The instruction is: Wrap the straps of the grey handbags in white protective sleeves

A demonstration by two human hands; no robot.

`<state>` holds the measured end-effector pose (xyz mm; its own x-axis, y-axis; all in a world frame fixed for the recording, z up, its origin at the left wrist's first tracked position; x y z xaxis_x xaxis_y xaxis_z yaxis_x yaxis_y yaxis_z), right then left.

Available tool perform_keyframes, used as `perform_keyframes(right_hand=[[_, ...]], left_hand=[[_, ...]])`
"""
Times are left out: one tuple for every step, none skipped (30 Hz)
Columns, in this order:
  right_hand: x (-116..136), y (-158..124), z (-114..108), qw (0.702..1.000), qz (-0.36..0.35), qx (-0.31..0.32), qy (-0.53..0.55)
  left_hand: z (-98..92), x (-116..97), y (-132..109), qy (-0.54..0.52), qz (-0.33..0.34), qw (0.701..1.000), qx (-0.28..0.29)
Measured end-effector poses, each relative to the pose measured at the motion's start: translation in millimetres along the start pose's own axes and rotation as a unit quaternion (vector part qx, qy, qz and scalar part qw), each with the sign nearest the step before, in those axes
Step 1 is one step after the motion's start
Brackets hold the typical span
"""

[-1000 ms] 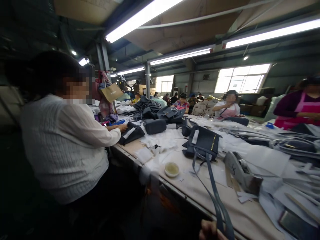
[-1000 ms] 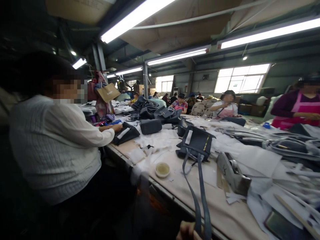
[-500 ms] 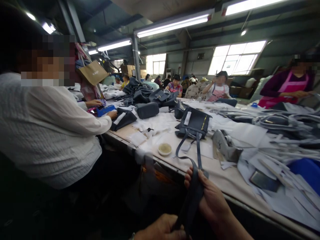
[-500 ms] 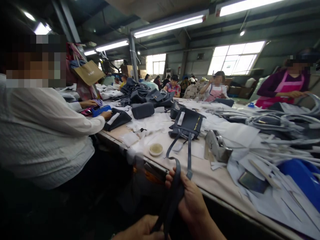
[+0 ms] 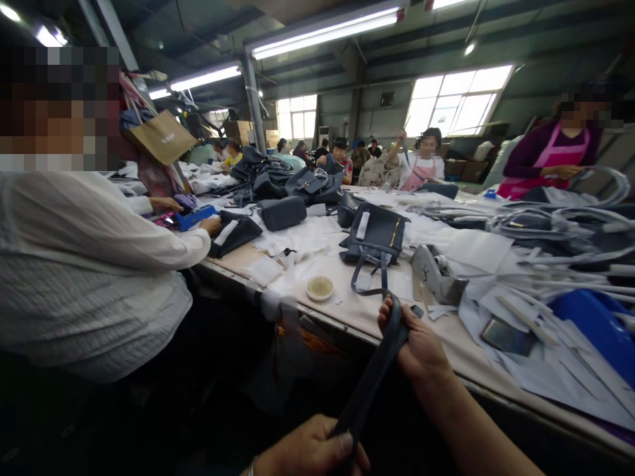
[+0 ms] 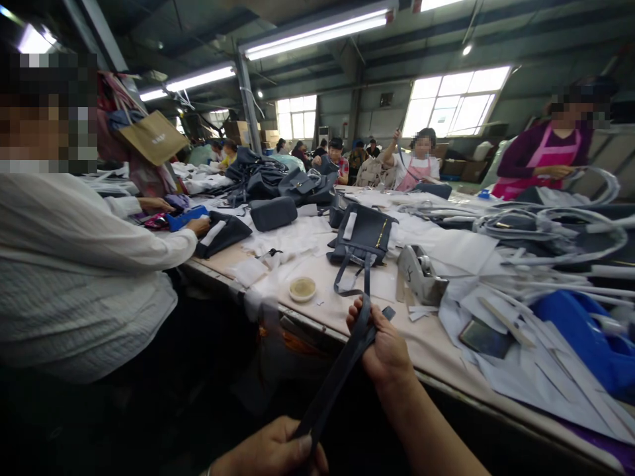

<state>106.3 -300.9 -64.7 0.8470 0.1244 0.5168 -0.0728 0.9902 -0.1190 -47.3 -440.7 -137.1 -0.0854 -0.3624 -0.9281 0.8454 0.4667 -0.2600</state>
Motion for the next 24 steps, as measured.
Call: perform_keyframes(right_hand=[[8,5,-2,1.0,-0.011,-0.005,-0.001],[15,9,-5,1.0,-0.02,-0.01,0.001],[20,12,-7,1.0,-0.026,-0.014,0.005],[24,14,-9,0.999,-0.032,-0.016,0.011],[26,12,-9,0.999,-0.034,-0.01,0.016],[24,9,-8,0.999,-0.033,0.003,0.018],[19,2,-5,0.999,-0.026,0.025,0.018],[9,-8,1,0.998,-0.01,0.053,0.013],[-7,-20,6,0.996,0.018,0.084,0.004],[-27,-33,11,0.992,0.056,0.111,-0.013],[-51,-48,13,0.985,0.105,0.132,-0.037],[-74,-61,11,0.977,0.152,0.138,-0.064],[-91,-70,8,0.97,0.177,0.141,-0.089],[-101,-74,4,0.969,0.176,0.139,-0.104],[-104,-74,-2,0.972,0.166,0.129,-0.108],[-101,-70,-9,0.976,0.148,0.116,-0.113],[-93,-64,-16,0.98,0.127,0.099,-0.119],[-82,-57,-24,0.982,0.107,0.084,-0.129],[-71,-50,-32,0.983,0.092,0.071,-0.144],[-61,-45,-39,0.981,0.088,0.063,-0.162],[-55,-42,-45,0.977,0.096,0.058,-0.182],[-53,-41,-51,0.972,0.11,0.052,-0.2],[-55,-43,-56,0.968,0.125,0.044,-0.215],[-59,-46,-60,0.963,0.137,0.033,-0.228]], left_hand=[[0.2,-1,1,-0.008,0.005,1.0,-0.001],[0.3,-2,2,-0.02,0.006,1.0,-0.003],[0.0,-1,3,-0.035,0.002,0.999,-0.006],[-0.9,1,5,-0.054,-0.005,0.998,-0.011],[-2.3,4,7,-0.076,-0.013,0.997,-0.018],[-3.8,7,8,-0.098,-0.02,0.995,-0.025],[-5.6,10,9,-0.114,-0.022,0.993,-0.031],[-7.3,11,11,-0.119,-0.018,0.992,-0.034],[-8.9,11,12,-0.111,-0.012,0.993,-0.034],[-10.4,11,13,-0.091,-0.008,0.995,-0.033],[-12.5,11,14,-0.063,-0.005,0.997,-0.034],[-15.5,11,15,-0.029,-0.004,0.999,-0.039],[-18.5,10,16,0.008,-0.003,0.999,-0.042],[-21.4,8,16,0.047,-0.005,0.998,-0.041],[-23.8,5,18,0.094,-0.009,0.995,-0.031],[-26.4,1,19,0.153,-0.016,0.988,-0.016],[-31.1,-6,20,0.221,-0.024,0.975,-0.004],[-40.5,-15,21,0.291,-0.034,0.956,-0.009],[-55.8,-30,21,0.36,-0.041,0.931,-0.04],[-75.1,-49,19,0.424,-0.041,0.9,-0.093],[-95.8,-73,16,0.478,-0.033,0.863,-0.16],[-115.9,-97,13,0.523,-0.022,0.821,-0.229],[-133.6,-119,12,0.56,-0.013,0.777,-0.286],[-150.5,-137,14,0.588,-0.015,0.739,-0.329]])
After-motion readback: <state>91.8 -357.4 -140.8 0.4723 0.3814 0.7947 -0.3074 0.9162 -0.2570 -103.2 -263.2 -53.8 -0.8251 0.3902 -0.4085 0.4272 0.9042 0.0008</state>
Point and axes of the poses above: each hand's wrist, its own y-axis towards the middle knuckle, its own z-axis out of the palm, x = y × z, the point moved 10 cm from there along y, towards the middle knuckle, and after that the axes turned 14 degrees about x, right-handed, at the moved point
